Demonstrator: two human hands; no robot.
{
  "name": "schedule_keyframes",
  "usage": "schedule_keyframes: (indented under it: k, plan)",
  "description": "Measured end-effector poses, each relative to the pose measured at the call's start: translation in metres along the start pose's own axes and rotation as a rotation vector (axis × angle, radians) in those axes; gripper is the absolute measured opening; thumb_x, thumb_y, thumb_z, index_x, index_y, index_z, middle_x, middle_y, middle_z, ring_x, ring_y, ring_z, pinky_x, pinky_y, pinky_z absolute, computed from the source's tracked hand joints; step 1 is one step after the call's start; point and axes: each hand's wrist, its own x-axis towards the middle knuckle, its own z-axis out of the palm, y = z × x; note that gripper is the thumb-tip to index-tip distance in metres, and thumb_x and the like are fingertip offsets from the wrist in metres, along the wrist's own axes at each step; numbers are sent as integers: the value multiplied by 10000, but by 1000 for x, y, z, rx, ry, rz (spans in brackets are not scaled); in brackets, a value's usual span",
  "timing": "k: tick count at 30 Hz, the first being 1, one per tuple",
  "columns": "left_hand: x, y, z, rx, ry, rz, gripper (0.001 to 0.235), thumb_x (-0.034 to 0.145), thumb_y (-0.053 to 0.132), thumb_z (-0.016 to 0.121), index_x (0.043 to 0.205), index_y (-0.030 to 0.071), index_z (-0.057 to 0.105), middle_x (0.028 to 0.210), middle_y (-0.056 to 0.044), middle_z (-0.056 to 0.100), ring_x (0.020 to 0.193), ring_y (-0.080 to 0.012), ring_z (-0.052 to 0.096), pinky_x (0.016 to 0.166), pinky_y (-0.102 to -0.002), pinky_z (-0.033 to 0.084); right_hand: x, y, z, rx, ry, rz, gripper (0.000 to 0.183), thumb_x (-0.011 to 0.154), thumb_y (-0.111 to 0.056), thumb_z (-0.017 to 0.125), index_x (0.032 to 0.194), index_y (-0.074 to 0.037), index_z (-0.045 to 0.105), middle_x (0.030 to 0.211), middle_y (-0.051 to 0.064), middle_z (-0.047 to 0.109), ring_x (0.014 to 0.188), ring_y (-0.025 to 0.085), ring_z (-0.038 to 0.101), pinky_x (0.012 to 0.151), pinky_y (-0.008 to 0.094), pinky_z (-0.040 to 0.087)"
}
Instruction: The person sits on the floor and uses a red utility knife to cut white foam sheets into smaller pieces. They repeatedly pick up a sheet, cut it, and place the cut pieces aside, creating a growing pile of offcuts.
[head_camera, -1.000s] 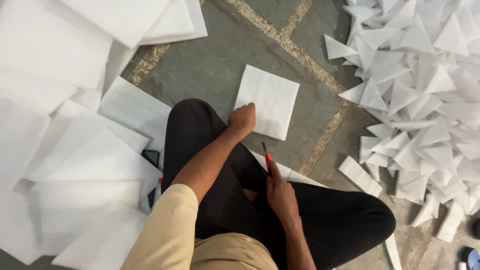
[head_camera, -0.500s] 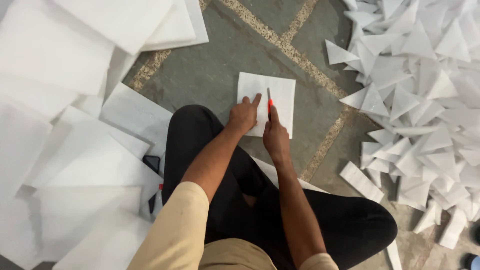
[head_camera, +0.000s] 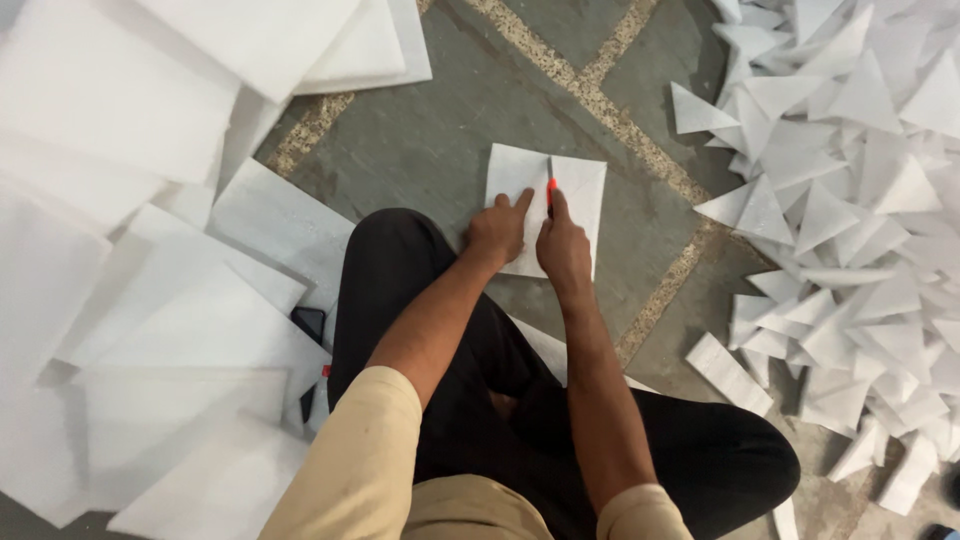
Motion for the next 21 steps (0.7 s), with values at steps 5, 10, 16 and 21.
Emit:
schedule_keyframes:
  k: [5, 10, 16, 21]
  plan:
    - [3, -2, 2, 22, 54, 18, 887, 857, 186, 764, 1612, 255, 303, 1302, -189, 555, 999, -344, 697, 795, -455, 596, -98, 2, -13, -35, -96, 64, 563, 1011, -201, 460, 1566, -268, 394, 887, 323, 699, 795, 532, 680, 703, 603, 529]
    - [-5, 1, 3, 22, 33, 26, 911, 809, 266, 794, 1578, 220, 308, 1300, -202, 538, 1015, -354, 681, 791, -454, 593, -208, 6, -29, -58, -253, 228, 588, 989, -213, 469, 1565, -208, 346, 930, 308, 702, 834, 516, 687, 726, 612, 533]
    - [-29, 7, 12, 132, 11, 148, 626, 967, 67, 517, 1559, 225, 386, 1321, -187, 541, 1014, -345, 690, 794, -486, 591, -183, 64, -20, 221, 99, 196, 369, 938, -137, 578, 1296, -48, 557, 980, 275, 705, 875, 469, 698, 731, 539, 537]
    - [-40, 5, 31, 103, 149, 280, 698, 830, 173, 725, 1470, 134, 450, 1364, -153, 538, 1278, -359, 540, 980, -478, 517, -86, 142, 18, 258, 413, 141, 297, 885, -79, 585, 1168, 5, 617, 997, 290, 688, 920, 477, 668, 788, 524, 527]
